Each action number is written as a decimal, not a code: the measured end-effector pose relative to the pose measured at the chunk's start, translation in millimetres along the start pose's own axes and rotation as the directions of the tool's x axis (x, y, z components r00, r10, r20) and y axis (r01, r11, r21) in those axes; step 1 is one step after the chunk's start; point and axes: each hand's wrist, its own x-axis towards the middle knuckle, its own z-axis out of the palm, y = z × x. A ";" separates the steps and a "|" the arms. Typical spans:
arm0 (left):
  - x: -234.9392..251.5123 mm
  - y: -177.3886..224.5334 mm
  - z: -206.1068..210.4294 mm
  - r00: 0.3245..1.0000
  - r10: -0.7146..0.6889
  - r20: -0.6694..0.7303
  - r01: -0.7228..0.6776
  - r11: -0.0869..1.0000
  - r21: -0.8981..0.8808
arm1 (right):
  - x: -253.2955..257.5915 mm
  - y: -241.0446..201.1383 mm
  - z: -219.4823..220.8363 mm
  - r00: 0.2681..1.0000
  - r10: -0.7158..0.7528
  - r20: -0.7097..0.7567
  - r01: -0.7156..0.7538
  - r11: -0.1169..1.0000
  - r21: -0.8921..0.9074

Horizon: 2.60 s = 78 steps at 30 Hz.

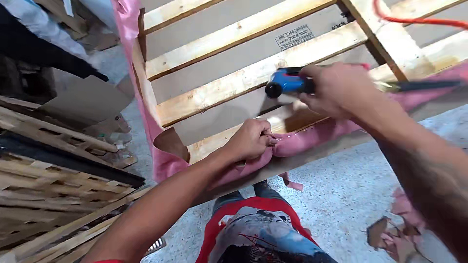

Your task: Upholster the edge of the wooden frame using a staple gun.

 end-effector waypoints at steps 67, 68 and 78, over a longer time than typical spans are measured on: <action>-81.9 16.4 27.4 0.819 -0.023 -0.574 0.238 0.923 0.302 | -208.9 -58.9 74.5 0.970 0.217 -0.112 -0.098 0.764 0.638; -83.8 19.1 21.1 0.831 -0.097 -0.548 0.288 0.918 0.274 | -212.0 -57.7 71.4 0.974 0.210 -0.086 -0.104 0.751 0.652; -83.6 14.9 49.9 0.826 0.114 -0.552 0.204 0.852 0.481 | -219.1 -49.8 75.4 0.966 0.255 -0.044 -0.163 0.733 0.660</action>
